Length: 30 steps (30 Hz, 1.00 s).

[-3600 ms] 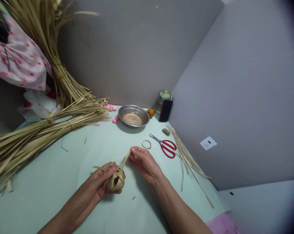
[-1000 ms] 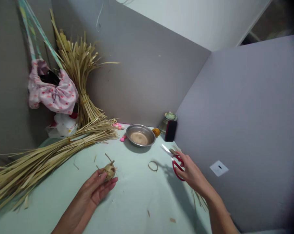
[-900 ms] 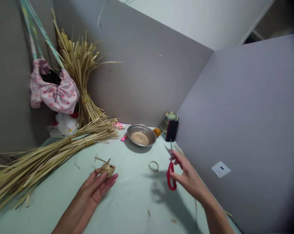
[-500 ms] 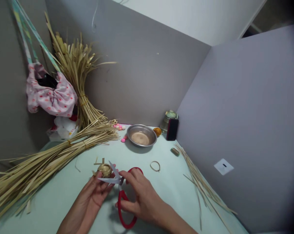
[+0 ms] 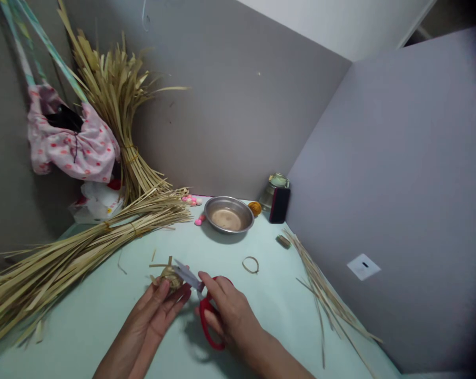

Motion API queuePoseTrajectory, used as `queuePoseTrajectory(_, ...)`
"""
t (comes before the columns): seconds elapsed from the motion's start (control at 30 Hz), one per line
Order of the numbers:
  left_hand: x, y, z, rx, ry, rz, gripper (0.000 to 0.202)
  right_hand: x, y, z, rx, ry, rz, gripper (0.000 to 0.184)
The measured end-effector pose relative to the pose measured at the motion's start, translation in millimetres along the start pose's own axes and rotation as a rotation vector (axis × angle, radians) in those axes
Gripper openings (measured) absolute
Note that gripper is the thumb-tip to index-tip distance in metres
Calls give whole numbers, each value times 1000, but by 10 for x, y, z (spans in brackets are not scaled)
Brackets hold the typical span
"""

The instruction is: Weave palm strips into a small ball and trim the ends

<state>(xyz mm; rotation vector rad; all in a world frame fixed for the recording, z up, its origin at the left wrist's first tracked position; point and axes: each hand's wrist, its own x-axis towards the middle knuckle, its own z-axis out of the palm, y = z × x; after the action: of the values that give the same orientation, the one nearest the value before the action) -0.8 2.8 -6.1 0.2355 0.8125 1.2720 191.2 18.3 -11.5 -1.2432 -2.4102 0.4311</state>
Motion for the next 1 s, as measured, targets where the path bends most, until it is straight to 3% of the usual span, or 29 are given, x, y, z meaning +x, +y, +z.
queuePoseTrajectory(0.13,12,31,8,-5,26,63,22,-39,48,-28,44,132,-48,64)
queuePoseTrajectory(0.3,69,69,-17,-85,-11,117,28,-20,27,-59,38,130,-88,58)
queuePoseTrajectory(0.47,52,17,7,-63,-23,100,23,2,8,-32,34,173,-73,58)
queuePoseTrajectory(0.67,-20,-43,18,-34,-53,49,41,-12,-29,-37,-11,103,-41,56)
queuePoseTrajectory(0.83,7,-28,-10,44,-99,69,38,-35,-21,-52,8,12,-6,63)
queuePoseTrajectory(1.0,-2,2,9,49,-59,44,34,-22,-20,-118,273,7,-10,41)
